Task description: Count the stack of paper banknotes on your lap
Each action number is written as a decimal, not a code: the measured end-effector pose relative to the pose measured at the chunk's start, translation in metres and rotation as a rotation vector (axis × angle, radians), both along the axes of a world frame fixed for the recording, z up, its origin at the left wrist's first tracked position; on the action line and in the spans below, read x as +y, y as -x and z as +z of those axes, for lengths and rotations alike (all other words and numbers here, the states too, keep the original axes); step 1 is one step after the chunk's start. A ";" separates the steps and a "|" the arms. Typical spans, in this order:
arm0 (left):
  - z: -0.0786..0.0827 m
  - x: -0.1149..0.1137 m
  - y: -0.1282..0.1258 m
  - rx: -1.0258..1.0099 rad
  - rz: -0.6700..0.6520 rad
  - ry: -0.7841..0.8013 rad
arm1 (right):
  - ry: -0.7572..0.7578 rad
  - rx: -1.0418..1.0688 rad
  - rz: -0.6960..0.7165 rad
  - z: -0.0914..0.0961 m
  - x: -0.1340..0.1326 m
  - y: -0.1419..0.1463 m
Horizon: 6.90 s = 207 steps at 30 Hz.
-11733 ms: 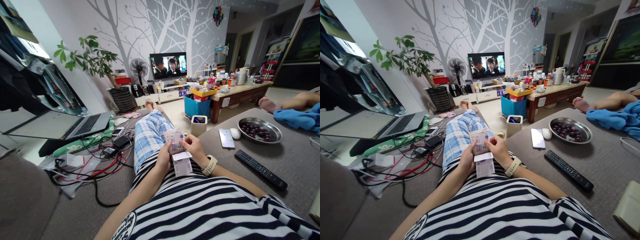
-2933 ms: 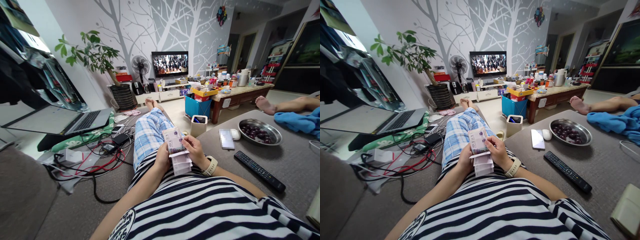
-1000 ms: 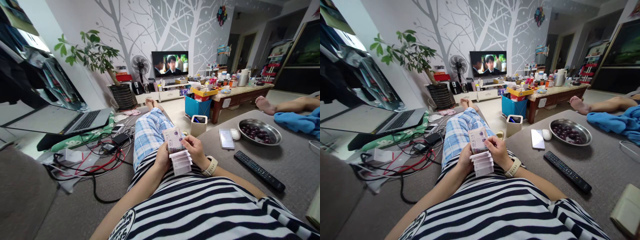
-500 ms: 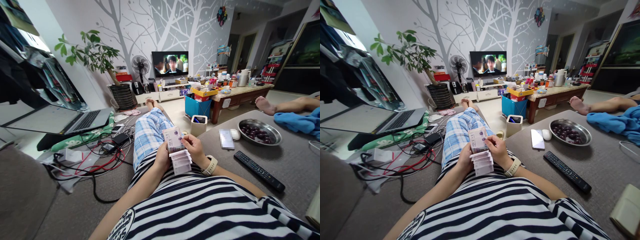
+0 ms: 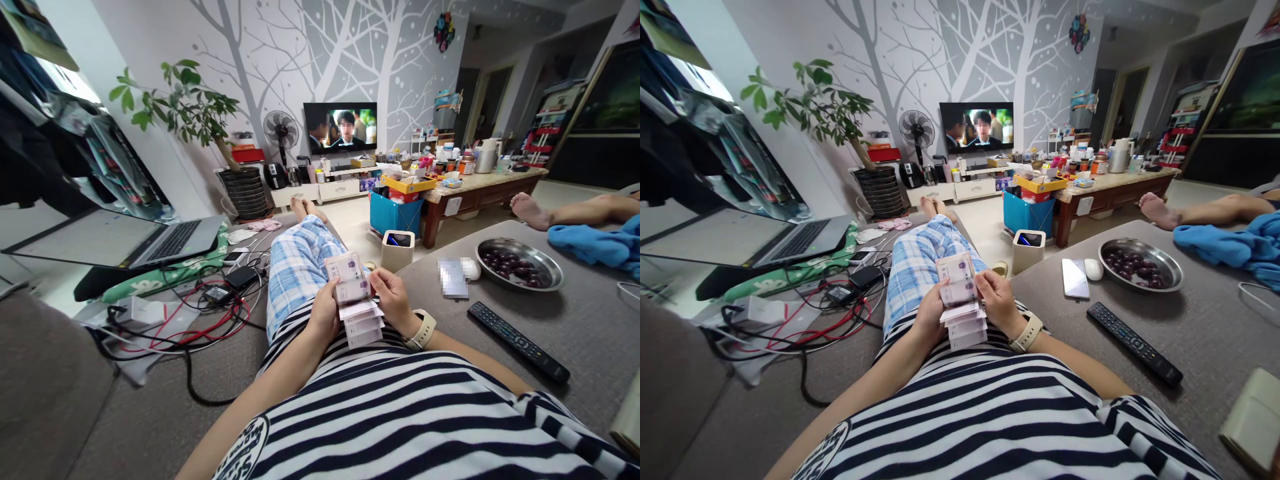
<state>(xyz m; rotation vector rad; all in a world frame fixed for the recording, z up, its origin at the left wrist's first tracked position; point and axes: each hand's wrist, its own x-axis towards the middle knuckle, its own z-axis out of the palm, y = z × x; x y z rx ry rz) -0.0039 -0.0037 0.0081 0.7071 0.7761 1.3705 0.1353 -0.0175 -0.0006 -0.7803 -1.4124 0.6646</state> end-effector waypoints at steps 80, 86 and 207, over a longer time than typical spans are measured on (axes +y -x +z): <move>-0.003 -0.003 0.003 0.041 -0.063 -0.004 | 0.184 0.033 -0.086 -0.017 0.017 -0.001; -0.006 -0.004 0.002 0.035 -0.078 -0.019 | 0.193 -0.020 -0.126 -0.016 0.017 -0.001; 0.001 0.000 0.000 0.075 -0.007 -0.005 | 0.027 -0.025 -0.016 -0.003 0.002 0.001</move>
